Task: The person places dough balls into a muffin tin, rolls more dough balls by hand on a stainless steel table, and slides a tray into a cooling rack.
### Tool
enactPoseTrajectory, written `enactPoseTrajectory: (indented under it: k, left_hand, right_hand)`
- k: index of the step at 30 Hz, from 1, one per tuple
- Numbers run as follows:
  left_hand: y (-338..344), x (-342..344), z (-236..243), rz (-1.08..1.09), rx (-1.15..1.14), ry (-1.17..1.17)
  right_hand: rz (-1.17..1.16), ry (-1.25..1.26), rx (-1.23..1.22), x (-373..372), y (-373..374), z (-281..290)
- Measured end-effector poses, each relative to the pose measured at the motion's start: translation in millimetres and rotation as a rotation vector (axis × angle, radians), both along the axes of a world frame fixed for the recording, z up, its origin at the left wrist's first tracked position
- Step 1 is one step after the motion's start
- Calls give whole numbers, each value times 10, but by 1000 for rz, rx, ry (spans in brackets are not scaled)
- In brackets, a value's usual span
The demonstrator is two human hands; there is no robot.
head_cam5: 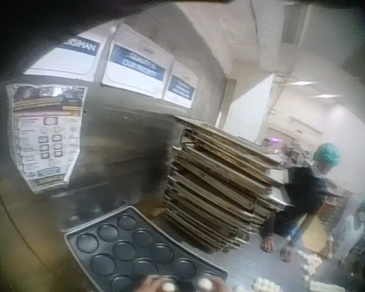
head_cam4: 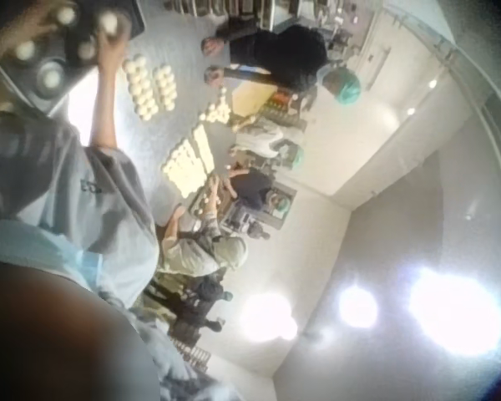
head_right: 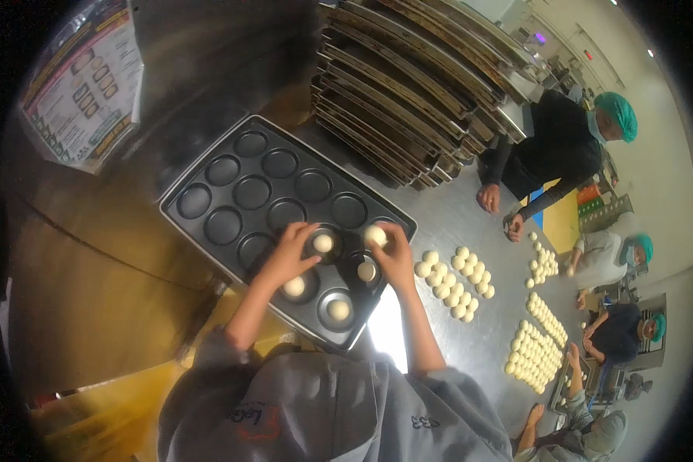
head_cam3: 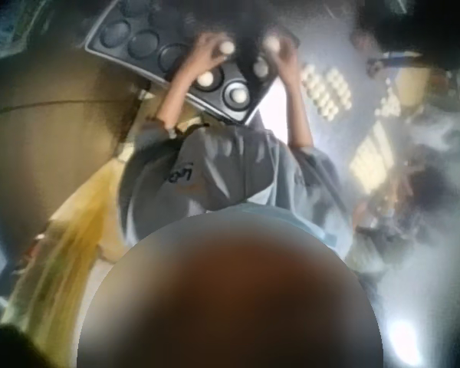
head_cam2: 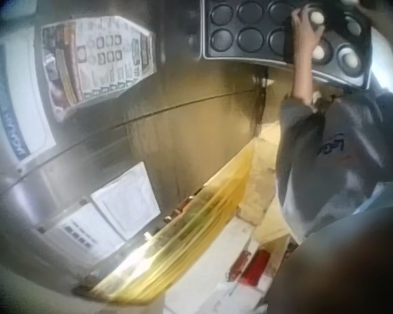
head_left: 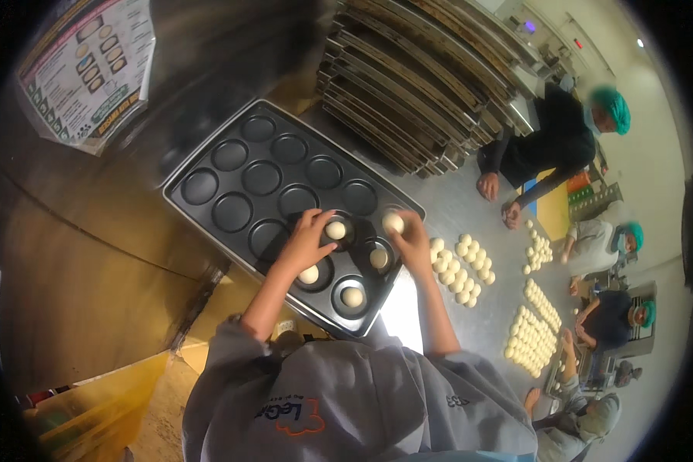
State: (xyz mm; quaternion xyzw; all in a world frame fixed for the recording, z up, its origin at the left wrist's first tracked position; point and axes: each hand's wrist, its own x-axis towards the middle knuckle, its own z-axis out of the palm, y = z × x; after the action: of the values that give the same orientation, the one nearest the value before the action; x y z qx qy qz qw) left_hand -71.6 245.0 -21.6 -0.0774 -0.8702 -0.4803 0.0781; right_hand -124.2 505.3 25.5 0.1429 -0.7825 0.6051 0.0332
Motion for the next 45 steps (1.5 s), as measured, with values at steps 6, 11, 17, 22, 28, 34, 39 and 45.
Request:
enactPoseTrajectory:
  k: [6,11,17,22,28,34,39,45]
  left_hand:
    - [-976,1259,221,316,119,-17]
    - [-1536,2203,-240,688,184,-29]
    - [-1379,2069,-154,761,180,-1]
    - [-825,1194,-23,317,133,54]
    - [525,633,444,-401,218,-145]
    - [2024,243,765,-1007,9,-254]
    - [3211,152,472,-1128,-139,-319]
    - [4132,658,-482,-737,-233,-28]
  right_hand:
    - [9,238,643,-950,-536,-351]
    - [66,200,839,-1232,-537,-769]
    - [-67,194,685,-365,-432,-271]
    - [-125,142,396,565,283,-566]
    - [-510,-319,-159,1632,1107,-1071]
    - [-897,-303,-426,2521,2241,-1096]
    - [-1238,-302,-625,2881,3157,-1059]
    - [-1315,-252,-180,3120,4121,-1690]
